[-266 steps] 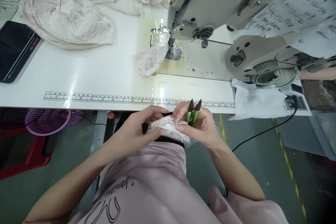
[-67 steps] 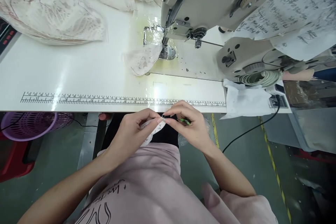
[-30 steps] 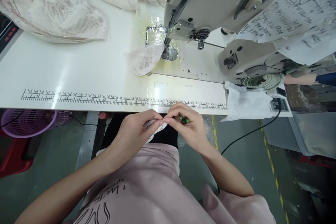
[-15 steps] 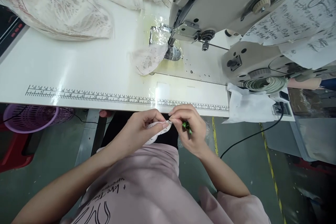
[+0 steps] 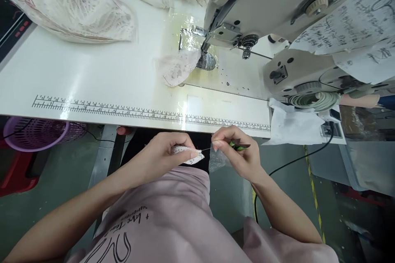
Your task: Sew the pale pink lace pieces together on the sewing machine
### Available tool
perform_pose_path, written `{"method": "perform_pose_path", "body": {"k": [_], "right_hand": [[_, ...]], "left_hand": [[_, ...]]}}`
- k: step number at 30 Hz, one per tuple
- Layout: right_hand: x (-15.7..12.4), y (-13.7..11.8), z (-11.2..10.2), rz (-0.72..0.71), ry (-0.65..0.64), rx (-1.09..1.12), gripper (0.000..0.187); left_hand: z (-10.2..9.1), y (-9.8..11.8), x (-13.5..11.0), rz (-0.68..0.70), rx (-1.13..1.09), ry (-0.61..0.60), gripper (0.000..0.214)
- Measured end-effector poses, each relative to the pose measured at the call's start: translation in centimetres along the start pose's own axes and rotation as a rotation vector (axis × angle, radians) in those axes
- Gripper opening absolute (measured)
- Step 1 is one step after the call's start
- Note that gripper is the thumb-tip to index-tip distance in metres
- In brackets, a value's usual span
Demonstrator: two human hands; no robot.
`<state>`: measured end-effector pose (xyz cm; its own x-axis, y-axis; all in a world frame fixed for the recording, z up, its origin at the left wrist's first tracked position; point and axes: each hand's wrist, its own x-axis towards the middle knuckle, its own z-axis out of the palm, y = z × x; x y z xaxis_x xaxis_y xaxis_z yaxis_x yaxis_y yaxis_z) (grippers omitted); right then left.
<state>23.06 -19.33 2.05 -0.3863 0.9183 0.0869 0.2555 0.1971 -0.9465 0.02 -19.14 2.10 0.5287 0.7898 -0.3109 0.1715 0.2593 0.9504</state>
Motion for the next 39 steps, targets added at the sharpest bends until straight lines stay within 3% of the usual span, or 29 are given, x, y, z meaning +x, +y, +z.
{"method": "perform_pose_path", "body": {"k": [4, 7, 9, 11, 15, 18, 21, 24, 26, 28, 32, 35, 39], "right_hand": [[0.1, -1.3, 0.3, 0.019, -0.027, 0.018, 0.003], [0.7, -2.2, 0.9, 0.010, -0.199, 0.080, 0.004], [1.0, -2.3, 0.8, -0.018, -0.262, -0.102, 0.006], [0.8, -1.9, 0.1, -0.088, -0.161, -0.378, 0.008], [-0.5, -1.2, -2.8, -0.090, -0.107, -0.647, 0.010], [-1.4, -1.4, -4.7, -0.073, 0.132, -0.791, 0.006], [-1.6, -2.1, -5.0, 0.022, 0.179, -0.686, 0.013], [-1.2, -2.8, -3.5, 0.072, 0.147, -0.497, 0.028], [-0.6, -2.9, -2.0, 0.126, 0.116, -0.320, 0.021], [0.0, -2.6, -0.5, 0.161, 0.004, -0.183, 0.028], [1.1, -1.6, 1.3, 0.200, -0.053, -0.091, 0.018], [1.4, -1.2, 1.6, 0.112, 0.017, -0.110, 0.013], [1.6, -1.3, 1.6, -0.056, 0.105, -0.075, 0.009]], "left_hand": [[-0.2, -0.1, 0.1, -0.018, 0.036, 0.005, 0.020], [-0.2, -0.1, 0.2, -0.027, 0.051, 0.018, 0.022], [0.0, -0.2, 0.2, -0.018, 0.055, 0.031, 0.022], [0.4, -0.3, 0.2, -0.010, 0.061, 0.045, 0.023], [0.6, -0.1, 0.3, -0.005, 0.070, 0.007, 0.019], [0.0, 0.0, 0.3, 0.002, 0.061, 0.077, 0.022], [-0.6, 0.0, 0.4, 0.014, 0.045, 0.122, 0.023], [-0.6, 0.0, 0.6, 0.032, 0.016, 0.101, 0.021], [-0.4, 0.0, 0.8, 0.053, 0.008, 0.124, 0.020], [-0.2, 0.0, 0.8, 0.073, -0.013, 0.158, 0.020], [0.1, -0.2, 0.7, 0.066, -0.032, 0.176, 0.020], [0.4, -0.2, 0.4, 0.107, 0.048, 0.216, 0.015], [1.0, -0.2, 0.1, 0.229, 0.072, 0.395, 0.014]]}}
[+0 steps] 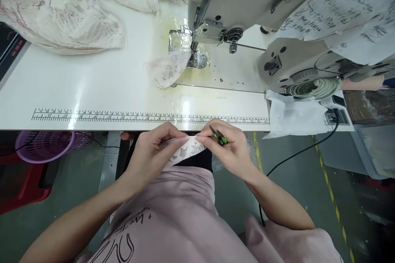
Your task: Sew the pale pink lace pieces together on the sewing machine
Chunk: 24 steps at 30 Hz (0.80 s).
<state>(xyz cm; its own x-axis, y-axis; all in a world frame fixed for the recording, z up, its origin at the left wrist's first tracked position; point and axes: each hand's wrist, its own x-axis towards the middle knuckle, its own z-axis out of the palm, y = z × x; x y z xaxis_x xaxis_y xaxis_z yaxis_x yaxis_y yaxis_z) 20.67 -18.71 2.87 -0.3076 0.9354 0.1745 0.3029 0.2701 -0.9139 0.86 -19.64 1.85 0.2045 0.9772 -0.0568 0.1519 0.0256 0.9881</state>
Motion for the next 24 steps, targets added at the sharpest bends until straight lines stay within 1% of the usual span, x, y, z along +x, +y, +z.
{"method": "perform_pose_path", "body": {"k": [2, 5, 7, 10, 12, 14, 16, 20, 24], "right_hand": [[0.1, 0.1, 0.2, -0.015, 0.014, 0.030, 0.007], [0.2, 0.3, 0.5, -0.032, 0.037, 0.029, 0.006], [0.2, 0.4, 0.5, -0.054, 0.043, 0.009, 0.008], [0.1, 0.2, 0.1, -0.059, 0.046, 0.009, 0.006], [0.0, 0.0, -0.4, -0.043, 0.080, 0.032, 0.006], [-0.1, -0.2, -0.8, -0.037, 0.129, 0.030, 0.007], [-0.2, -0.3, -1.0, -0.044, 0.135, -0.009, 0.008], [-0.5, -0.2, -0.6, -0.099, 0.025, -0.084, 0.014], [-0.6, 0.1, 0.0, -0.145, 0.016, -0.130, 0.015]], "left_hand": [[0.4, -0.2, -0.1, 0.059, 0.031, 0.045, 0.012], [0.8, -0.7, -0.1, 0.171, 0.127, 0.018, 0.004], [0.8, -1.1, -0.1, 0.278, 0.180, 0.023, 0.009], [0.5, -1.5, 0.0, 0.474, 0.228, 0.047, 0.016], [0.2, -1.5, 0.0, 0.590, 0.269, 0.045, 0.021], [0.0, -1.6, 0.1, 0.666, 0.322, 0.046, 0.022], [-0.1, -1.7, 0.1, 0.695, 0.360, 0.048, 0.023], [-0.1, -1.7, 0.0, 0.682, 0.370, 0.034, 0.022], [0.0, -1.6, -0.2, 0.649, 0.380, 0.015, 0.024]]}}
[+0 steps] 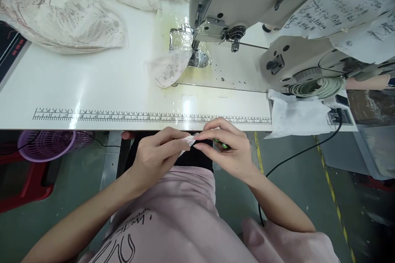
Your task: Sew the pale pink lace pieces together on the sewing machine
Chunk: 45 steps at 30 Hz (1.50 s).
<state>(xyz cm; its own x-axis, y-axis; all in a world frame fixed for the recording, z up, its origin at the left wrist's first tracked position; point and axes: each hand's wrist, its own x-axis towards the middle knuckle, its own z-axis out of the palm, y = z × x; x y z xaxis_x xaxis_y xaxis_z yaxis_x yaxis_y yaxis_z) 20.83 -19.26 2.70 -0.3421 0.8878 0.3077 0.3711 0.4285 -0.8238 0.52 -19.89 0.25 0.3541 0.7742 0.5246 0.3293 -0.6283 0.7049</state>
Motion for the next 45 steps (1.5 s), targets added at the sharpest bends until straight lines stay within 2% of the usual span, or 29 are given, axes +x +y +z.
{"method": "perform_pose_path", "body": {"k": [10, 14, 19, 23, 28, 32, 38, 43, 45], "right_hand": [[-0.5, 0.7, 0.6, -0.108, -0.027, -0.038, 0.025], [-0.2, 0.5, 0.5, -0.053, -0.046, -0.067, 0.015], [0.2, 0.0, 0.2, -0.008, 0.049, -0.059, 0.009], [0.1, 0.1, 0.3, -0.055, -0.040, -0.046, 0.013], [-0.2, 0.5, 0.8, 0.017, -0.019, -0.028, 0.011], [-0.2, 0.6, 1.0, 0.016, -0.017, -0.021, 0.010], [0.5, 0.0, 0.3, 0.103, -0.089, 0.087, 0.004], [0.9, -0.4, -0.4, 0.111, 0.011, 0.102, 0.006], [0.8, -0.3, -0.7, 0.129, 0.011, 0.082, 0.005]], "left_hand": [[0.4, 0.1, -0.1, 0.014, 0.061, 0.044, 0.018], [0.4, 0.2, -0.2, 0.028, 0.096, 0.039, 0.019], [0.3, 0.1, -0.4, 0.020, 0.110, 0.020, 0.020], [0.3, 0.1, -0.4, 0.004, 0.072, 0.032, 0.020], [0.2, 0.5, -0.2, -0.035, 0.027, 0.025, 0.021], [0.2, 0.6, -0.2, -0.042, 0.025, 0.043, 0.021], [0.3, 0.4, -0.5, 0.014, 0.079, -0.001, 0.020], [0.6, 0.3, -0.7, 0.018, 0.110, -0.031, 0.023], [0.6, 0.4, -0.6, 0.004, 0.096, -0.023, 0.023]]}}
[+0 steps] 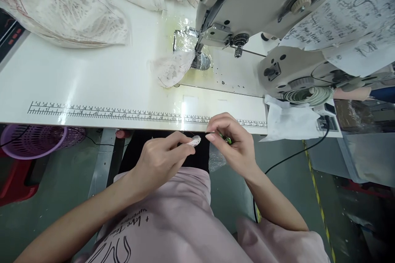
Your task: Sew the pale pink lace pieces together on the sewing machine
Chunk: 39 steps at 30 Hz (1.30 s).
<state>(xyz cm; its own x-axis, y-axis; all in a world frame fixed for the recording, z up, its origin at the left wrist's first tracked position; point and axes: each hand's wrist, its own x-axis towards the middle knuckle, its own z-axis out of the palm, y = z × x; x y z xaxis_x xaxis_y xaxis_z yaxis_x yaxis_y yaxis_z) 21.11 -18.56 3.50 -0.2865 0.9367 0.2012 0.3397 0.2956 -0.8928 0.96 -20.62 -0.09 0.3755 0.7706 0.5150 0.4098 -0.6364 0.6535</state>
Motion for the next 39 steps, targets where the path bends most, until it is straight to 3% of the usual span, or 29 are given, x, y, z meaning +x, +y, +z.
{"method": "perform_pose_path", "body": {"k": [3, 7, 10, 14, 17, 24, 32, 34, 37, 39], "right_hand": [[-0.3, 0.2, -0.5, 0.056, -0.090, 0.031, 0.025], [-0.4, 0.2, -0.9, 0.078, -0.248, 0.049, 0.038], [-0.5, 0.4, -0.7, 0.003, -0.283, -0.005, 0.046], [-0.8, 1.2, 0.0, -0.143, -0.200, -0.004, 0.037], [-0.8, 1.6, 0.3, -0.146, -0.165, 0.035, 0.025], [-0.1, 0.6, 0.7, -0.019, -0.149, 0.155, 0.006], [0.2, 0.4, 1.8, 0.230, -0.237, 0.465, 0.013], [0.0, 0.6, 1.7, 0.178, -0.240, 0.356, 0.015], [-0.4, 1.0, 0.0, 0.055, -0.289, -0.018, 0.013], [-1.0, 1.1, -2.7, 0.069, -0.158, -0.255, 0.014]], "left_hand": [[-0.2, 0.0, 0.1, -0.010, -0.008, -0.007, 0.023], [-0.3, 0.0, 0.1, 0.001, -0.008, -0.015, 0.021], [-0.3, 0.0, 0.1, -0.015, -0.038, 0.011, 0.020], [-0.6, 0.2, 0.3, -0.122, -0.164, 0.000, 0.022], [-0.7, 0.3, 0.4, -0.148, -0.203, -0.020, 0.022], [-0.2, 0.2, 0.0, -0.092, -0.150, -0.047, 0.021], [-0.1, 0.1, -0.1, 0.048, -0.004, -0.065, 0.022], [-0.2, 0.1, 0.0, 0.050, -0.021, -0.083, 0.023], [-1.0, 0.1, -0.1, 0.066, -0.015, -0.173, 0.027], [-1.8, 0.0, -0.3, 0.042, -0.017, -0.211, 0.029]]}}
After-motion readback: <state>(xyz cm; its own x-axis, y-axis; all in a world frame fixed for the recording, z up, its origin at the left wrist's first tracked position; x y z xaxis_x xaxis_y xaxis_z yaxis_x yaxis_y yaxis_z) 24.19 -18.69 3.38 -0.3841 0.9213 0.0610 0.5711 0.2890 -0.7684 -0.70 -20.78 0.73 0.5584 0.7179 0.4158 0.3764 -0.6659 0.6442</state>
